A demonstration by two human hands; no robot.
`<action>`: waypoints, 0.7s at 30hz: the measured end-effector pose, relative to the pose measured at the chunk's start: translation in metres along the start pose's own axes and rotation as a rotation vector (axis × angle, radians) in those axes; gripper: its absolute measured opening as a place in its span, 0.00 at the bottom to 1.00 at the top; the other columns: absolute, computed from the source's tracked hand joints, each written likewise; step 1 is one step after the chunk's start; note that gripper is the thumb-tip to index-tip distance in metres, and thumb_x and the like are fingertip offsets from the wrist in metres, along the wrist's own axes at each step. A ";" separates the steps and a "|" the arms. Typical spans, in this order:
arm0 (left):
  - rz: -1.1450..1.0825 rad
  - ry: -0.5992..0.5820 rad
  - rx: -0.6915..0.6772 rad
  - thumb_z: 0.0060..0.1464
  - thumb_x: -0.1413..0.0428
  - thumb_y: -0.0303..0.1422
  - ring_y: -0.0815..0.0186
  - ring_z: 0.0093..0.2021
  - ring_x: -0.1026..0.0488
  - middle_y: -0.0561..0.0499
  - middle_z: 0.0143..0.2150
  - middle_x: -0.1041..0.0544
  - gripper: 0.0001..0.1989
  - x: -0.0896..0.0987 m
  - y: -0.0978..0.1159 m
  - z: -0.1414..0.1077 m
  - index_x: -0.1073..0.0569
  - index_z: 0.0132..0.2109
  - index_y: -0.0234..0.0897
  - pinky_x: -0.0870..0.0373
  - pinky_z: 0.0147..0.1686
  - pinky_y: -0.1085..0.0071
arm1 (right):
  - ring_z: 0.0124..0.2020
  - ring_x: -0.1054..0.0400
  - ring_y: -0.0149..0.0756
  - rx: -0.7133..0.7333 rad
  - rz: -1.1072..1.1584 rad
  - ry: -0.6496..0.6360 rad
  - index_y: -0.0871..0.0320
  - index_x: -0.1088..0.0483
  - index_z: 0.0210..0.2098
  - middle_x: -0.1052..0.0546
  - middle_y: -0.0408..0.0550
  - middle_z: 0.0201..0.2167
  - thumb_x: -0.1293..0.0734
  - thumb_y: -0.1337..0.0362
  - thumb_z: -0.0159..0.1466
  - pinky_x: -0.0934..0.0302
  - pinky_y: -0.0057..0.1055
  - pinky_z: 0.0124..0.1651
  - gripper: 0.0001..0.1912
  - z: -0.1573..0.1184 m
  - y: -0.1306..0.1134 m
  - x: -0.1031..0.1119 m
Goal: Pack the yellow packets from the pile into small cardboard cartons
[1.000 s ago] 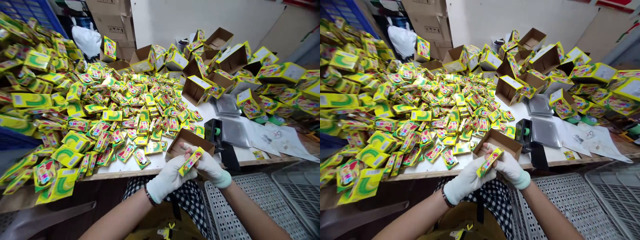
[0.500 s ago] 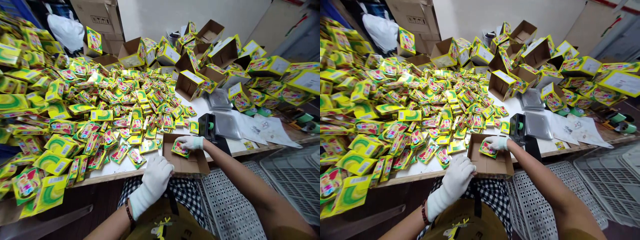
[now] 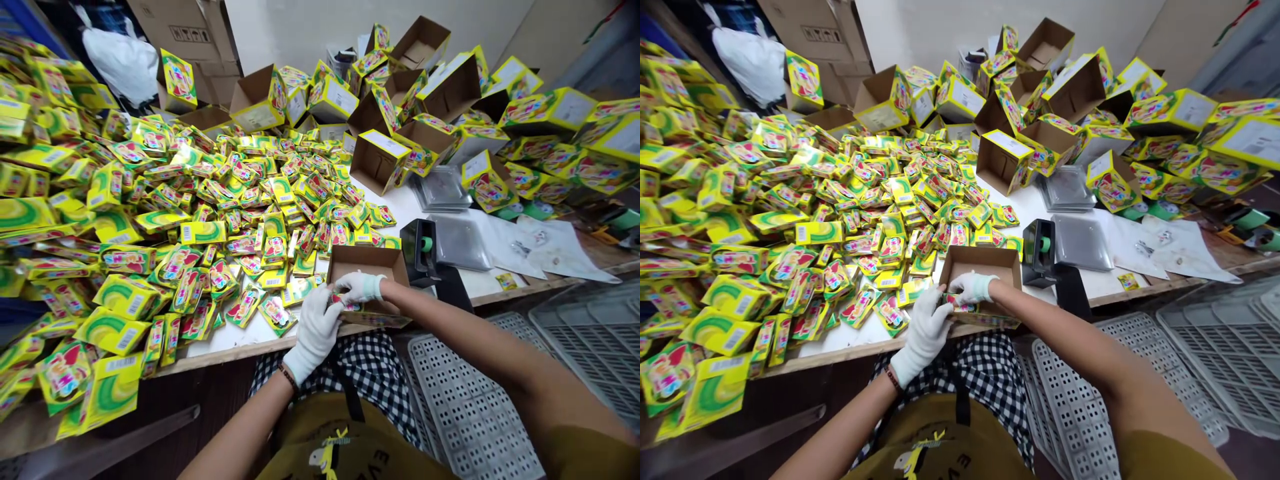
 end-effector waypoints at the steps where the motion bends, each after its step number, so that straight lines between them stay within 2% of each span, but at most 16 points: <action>1: -0.002 -0.003 0.021 0.55 0.47 0.27 0.51 0.62 0.40 0.39 0.61 0.36 0.12 -0.002 -0.006 0.003 0.29 0.48 0.39 0.38 0.58 0.47 | 0.32 0.34 0.32 -0.005 -0.019 0.022 0.61 0.27 0.40 0.24 0.44 0.33 0.33 0.64 0.58 0.43 0.24 0.34 0.11 0.003 0.002 0.003; 4: -0.013 -0.026 0.097 0.55 0.47 0.28 0.50 0.62 0.39 0.36 0.61 0.36 0.11 -0.008 -0.022 0.019 0.27 0.45 0.36 0.39 0.59 0.48 | 0.31 0.35 0.32 -0.034 -0.077 0.071 0.61 0.26 0.39 0.25 0.45 0.32 0.34 0.64 0.59 0.46 0.25 0.32 0.10 0.017 0.005 0.017; 7: -0.008 -0.063 0.084 0.56 0.49 0.28 0.50 0.63 0.39 0.35 0.61 0.36 0.10 -0.008 -0.021 0.027 0.26 0.44 0.35 0.39 0.60 0.50 | 0.32 0.35 0.33 -0.045 -0.121 0.092 0.60 0.25 0.40 0.25 0.46 0.35 0.33 0.63 0.57 0.46 0.25 0.31 0.12 0.023 0.003 0.024; 9: -0.014 -0.092 0.041 0.57 0.49 0.28 0.49 0.64 0.41 0.34 0.62 0.38 0.11 -0.001 -0.014 0.017 0.28 0.47 0.33 0.39 0.60 0.51 | 0.35 0.34 0.34 -0.022 -0.139 0.094 0.58 0.25 0.43 0.26 0.47 0.38 0.31 0.61 0.57 0.46 0.25 0.33 0.15 0.018 0.001 0.016; 11: -0.038 -0.106 0.049 0.57 0.48 0.29 0.50 0.65 0.42 0.32 0.64 0.40 0.17 0.013 -0.009 -0.002 0.32 0.53 0.31 0.38 0.60 0.53 | 0.38 0.33 0.36 0.016 -0.151 0.084 0.55 0.25 0.48 0.27 0.48 0.42 0.31 0.58 0.58 0.44 0.26 0.35 0.19 0.007 -0.001 0.000; 13: -0.042 -0.098 0.094 0.58 0.48 0.30 0.51 0.64 0.41 0.32 0.63 0.39 0.21 0.031 -0.012 -0.018 0.36 0.58 0.30 0.37 0.59 0.54 | 0.41 0.33 0.38 0.063 -0.130 0.097 0.53 0.28 0.53 0.28 0.48 0.45 0.29 0.57 0.57 0.43 0.27 0.38 0.25 -0.004 0.000 -0.016; 15: 0.009 -0.085 0.141 0.59 0.49 0.30 0.52 0.60 0.36 0.35 0.58 0.33 0.17 0.047 -0.024 -0.026 0.34 0.55 0.32 0.35 0.58 0.56 | 0.44 0.32 0.38 0.054 -0.069 0.176 0.53 0.31 0.56 0.28 0.48 0.47 0.29 0.57 0.57 0.41 0.27 0.42 0.28 -0.014 0.004 -0.024; 17: 0.107 -0.118 0.188 0.58 0.48 0.32 0.53 0.55 0.32 0.37 0.53 0.30 0.14 0.058 -0.040 -0.022 0.31 0.51 0.33 0.34 0.55 0.56 | 0.44 0.32 0.38 -0.012 -0.024 0.256 0.55 0.28 0.52 0.26 0.48 0.45 0.29 0.60 0.57 0.40 0.28 0.44 0.24 -0.019 0.011 -0.025; 19: 0.227 -0.219 0.240 0.55 0.44 0.36 0.50 0.52 0.31 0.37 0.52 0.29 0.19 0.061 -0.057 -0.012 0.31 0.52 0.33 0.33 0.52 0.55 | 0.43 0.31 0.39 -0.081 -0.027 0.272 0.57 0.24 0.45 0.25 0.49 0.42 0.29 0.63 0.57 0.40 0.28 0.43 0.16 -0.022 0.017 -0.023; 21: 0.318 -0.335 0.271 0.50 0.42 0.37 0.48 0.50 0.31 0.37 0.52 0.29 0.26 0.060 -0.070 -0.003 0.33 0.56 0.33 0.33 0.50 0.53 | 0.42 0.30 0.40 -0.096 -0.039 0.242 0.58 0.23 0.41 0.24 0.50 0.40 0.29 0.65 0.56 0.40 0.29 0.42 0.12 -0.023 0.019 -0.021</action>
Point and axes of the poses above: each hand's wrist, its own z-axis towards the middle knuckle, its own x-axis out of the back of the hand, y = z × x, the point moved 2 cm from there along z, towards the middle knuckle
